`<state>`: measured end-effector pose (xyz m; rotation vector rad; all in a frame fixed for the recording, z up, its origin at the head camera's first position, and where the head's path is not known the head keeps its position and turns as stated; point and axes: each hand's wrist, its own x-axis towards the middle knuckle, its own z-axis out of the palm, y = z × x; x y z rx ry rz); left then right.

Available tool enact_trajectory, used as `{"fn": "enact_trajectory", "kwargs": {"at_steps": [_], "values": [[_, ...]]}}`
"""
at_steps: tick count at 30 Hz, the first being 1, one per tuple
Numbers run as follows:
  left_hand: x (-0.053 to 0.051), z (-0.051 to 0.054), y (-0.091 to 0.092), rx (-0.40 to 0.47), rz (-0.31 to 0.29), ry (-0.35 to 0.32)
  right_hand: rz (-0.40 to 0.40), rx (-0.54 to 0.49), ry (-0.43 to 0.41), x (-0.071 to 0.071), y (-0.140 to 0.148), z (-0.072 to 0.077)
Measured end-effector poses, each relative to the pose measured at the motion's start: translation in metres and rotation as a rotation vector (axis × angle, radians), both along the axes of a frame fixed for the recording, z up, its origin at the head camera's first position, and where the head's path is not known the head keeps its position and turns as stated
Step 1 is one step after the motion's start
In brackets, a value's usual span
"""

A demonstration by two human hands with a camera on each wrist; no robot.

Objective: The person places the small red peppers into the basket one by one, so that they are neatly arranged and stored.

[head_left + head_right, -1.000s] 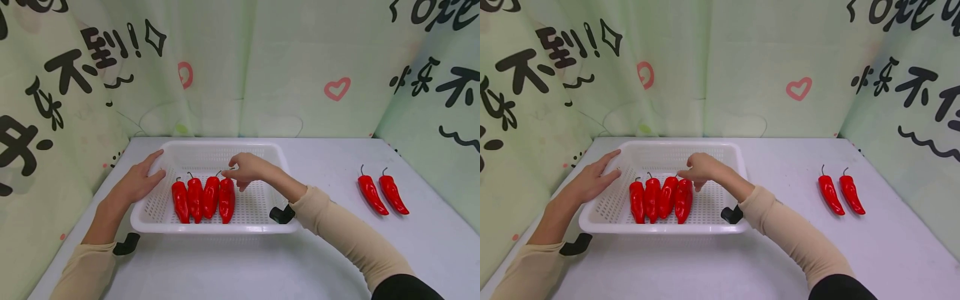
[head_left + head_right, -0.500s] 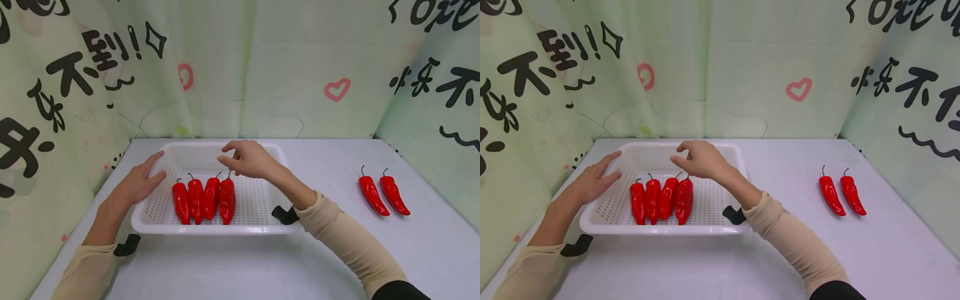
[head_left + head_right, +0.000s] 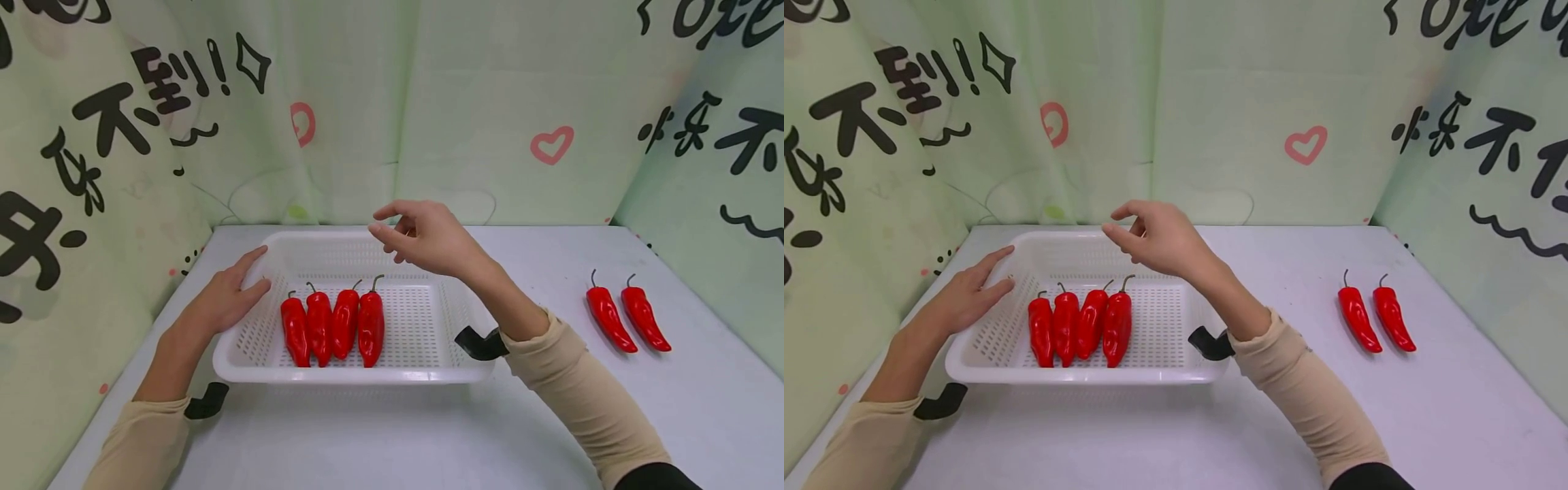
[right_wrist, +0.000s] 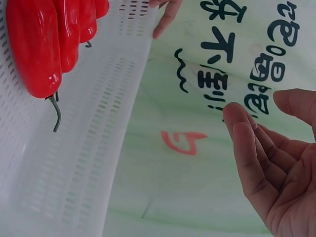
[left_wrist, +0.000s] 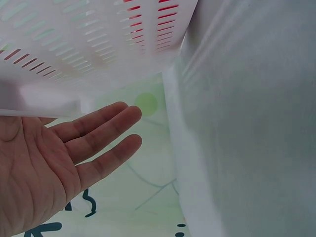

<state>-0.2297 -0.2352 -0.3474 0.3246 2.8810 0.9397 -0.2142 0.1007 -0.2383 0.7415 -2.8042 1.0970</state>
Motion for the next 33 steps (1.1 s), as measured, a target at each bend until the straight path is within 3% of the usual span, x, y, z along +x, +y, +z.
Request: {"fn": "enact_trajectory", "kwargs": {"at_steps": [10, 33], "values": [[0.001, 0.001, 0.000, 0.007, -0.003, -0.007, -0.010, -0.053, -0.009, 0.009, 0.014, 0.002], [0.004, 0.002, 0.001, 0.036, 0.000, -0.003, -0.127, -0.078, -0.030, 0.006, 0.066, -0.006]]}}
